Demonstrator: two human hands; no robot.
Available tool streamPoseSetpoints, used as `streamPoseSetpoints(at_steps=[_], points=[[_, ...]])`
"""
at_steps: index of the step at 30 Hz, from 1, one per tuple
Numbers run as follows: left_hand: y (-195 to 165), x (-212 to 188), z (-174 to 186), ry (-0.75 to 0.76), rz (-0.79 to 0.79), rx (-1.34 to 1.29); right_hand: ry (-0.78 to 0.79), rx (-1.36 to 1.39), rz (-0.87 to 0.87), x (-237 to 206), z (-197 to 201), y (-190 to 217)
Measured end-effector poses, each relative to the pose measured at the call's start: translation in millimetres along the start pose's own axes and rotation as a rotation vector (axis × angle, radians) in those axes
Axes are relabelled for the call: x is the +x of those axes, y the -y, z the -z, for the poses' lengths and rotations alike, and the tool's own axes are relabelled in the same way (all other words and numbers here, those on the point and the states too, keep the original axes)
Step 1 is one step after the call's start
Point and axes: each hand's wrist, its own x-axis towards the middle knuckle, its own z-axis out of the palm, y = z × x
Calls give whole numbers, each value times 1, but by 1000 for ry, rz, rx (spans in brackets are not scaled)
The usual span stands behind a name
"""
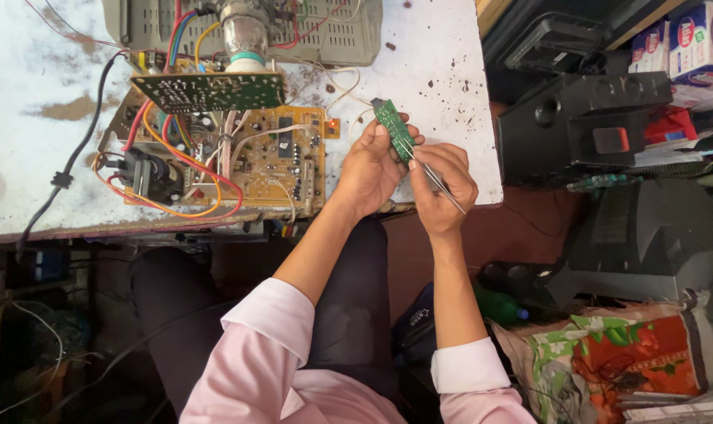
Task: The person holds a small green circuit board and uses a metal tool to scrape or clean its surface repeatedly. The board is turned over and worked on from different angles while the person remains seated at a cluttered workbench with a disassembled CRT television nearby.
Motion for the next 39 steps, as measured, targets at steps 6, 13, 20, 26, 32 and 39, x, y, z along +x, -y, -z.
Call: streamPoseSetpoints(at_steps=[6,13,20,26,32,39], points=[[1,1,3,9,-1,-10,-10,0,5,1,-3,0],[3,1,6,19,-4,4,-17,-6,18,4,-5,2],[2,-1,5,27,-7,-20,-32,-44,32,15,-11,2],[1,-1,0,0,-8,-1,-39,-40,15,20,-17,0],[-3,-1,-4,2,-30,-18,-39,-41,14,24,-22,-2],[3,3,5,-32,-49,-6,-23,-29,20,22,-22,-5]])
